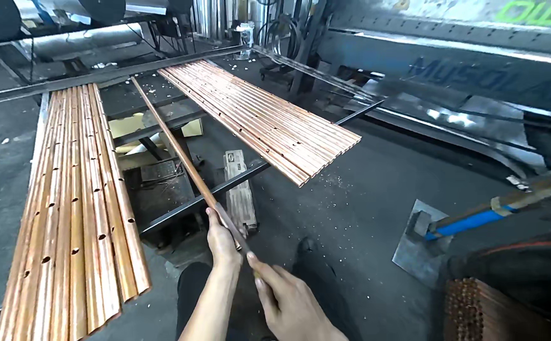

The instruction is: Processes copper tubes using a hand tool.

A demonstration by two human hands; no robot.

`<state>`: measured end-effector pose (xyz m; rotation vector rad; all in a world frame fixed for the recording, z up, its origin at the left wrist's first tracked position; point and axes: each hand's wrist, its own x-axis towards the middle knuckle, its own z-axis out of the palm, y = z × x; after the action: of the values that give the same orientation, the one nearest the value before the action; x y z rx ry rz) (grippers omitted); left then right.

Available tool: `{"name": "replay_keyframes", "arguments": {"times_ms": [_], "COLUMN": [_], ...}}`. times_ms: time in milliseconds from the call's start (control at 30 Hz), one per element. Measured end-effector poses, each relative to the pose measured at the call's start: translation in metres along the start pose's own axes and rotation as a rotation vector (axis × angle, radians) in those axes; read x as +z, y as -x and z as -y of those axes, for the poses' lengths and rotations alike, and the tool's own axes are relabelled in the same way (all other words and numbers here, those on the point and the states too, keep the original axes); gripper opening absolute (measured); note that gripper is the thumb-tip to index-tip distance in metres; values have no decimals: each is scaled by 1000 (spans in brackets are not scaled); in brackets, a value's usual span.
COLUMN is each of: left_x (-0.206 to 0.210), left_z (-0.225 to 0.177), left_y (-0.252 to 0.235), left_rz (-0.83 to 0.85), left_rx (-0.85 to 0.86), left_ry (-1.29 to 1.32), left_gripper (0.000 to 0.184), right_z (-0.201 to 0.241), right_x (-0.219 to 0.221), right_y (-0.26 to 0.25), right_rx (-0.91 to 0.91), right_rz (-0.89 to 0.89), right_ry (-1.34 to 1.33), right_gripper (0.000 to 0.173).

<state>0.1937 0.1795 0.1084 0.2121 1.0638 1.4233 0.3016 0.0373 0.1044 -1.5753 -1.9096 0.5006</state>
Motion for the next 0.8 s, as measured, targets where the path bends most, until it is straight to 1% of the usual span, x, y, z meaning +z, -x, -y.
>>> {"name": "replay_keyframes", "arguments": {"times_ms": [67, 167, 200, 233, 367, 400, 467, 533, 567, 700, 800], "left_x": [1, -3, -4, -5, -1, -2, -2, -4, -7, -10, -10], "left_z": [-1, 0, 2, 3, 2, 2, 1, 4, 5, -10, -12], "left_y": [-1, -4, -4, -3, -3, -3, -3, -3, -4, -25, -28], "left_rz": [-23, 9, 19, 24, 26, 26, 37, 48, 54, 79, 90], "left_rx": [20, 16, 17, 14, 35, 41, 28, 26, 29, 52, 47], "left_ry": [-17, -10, 2, 10, 33, 37, 36, 47, 52, 47, 63], "left_gripper": [58, 60, 60, 61, 58, 58, 59, 60, 61, 62, 62], "right_z": [4, 13, 11, 9, -1, 1, 10, 11, 9, 8, 14], "right_x": [-2, -18, -19, -16, 4, 3, -9, -17, -17, -4, -3], "right_y": [0, 38, 43, 39, -11, -9, 17, 41, 45, 17, 26], "right_rx": [13, 70, 73, 66, -10, -3, 47, 67, 64, 24, 36], "right_rz": [15, 78, 85, 77, -14, -13, 35, 85, 100, 82, 45], "right_ry": [-8, -20, -18, -12, 0, -14, -32, -29, -29, -27, -17], "right_gripper": [44, 41, 40, 40, 44, 44, 42, 41, 40, 42, 42]}}
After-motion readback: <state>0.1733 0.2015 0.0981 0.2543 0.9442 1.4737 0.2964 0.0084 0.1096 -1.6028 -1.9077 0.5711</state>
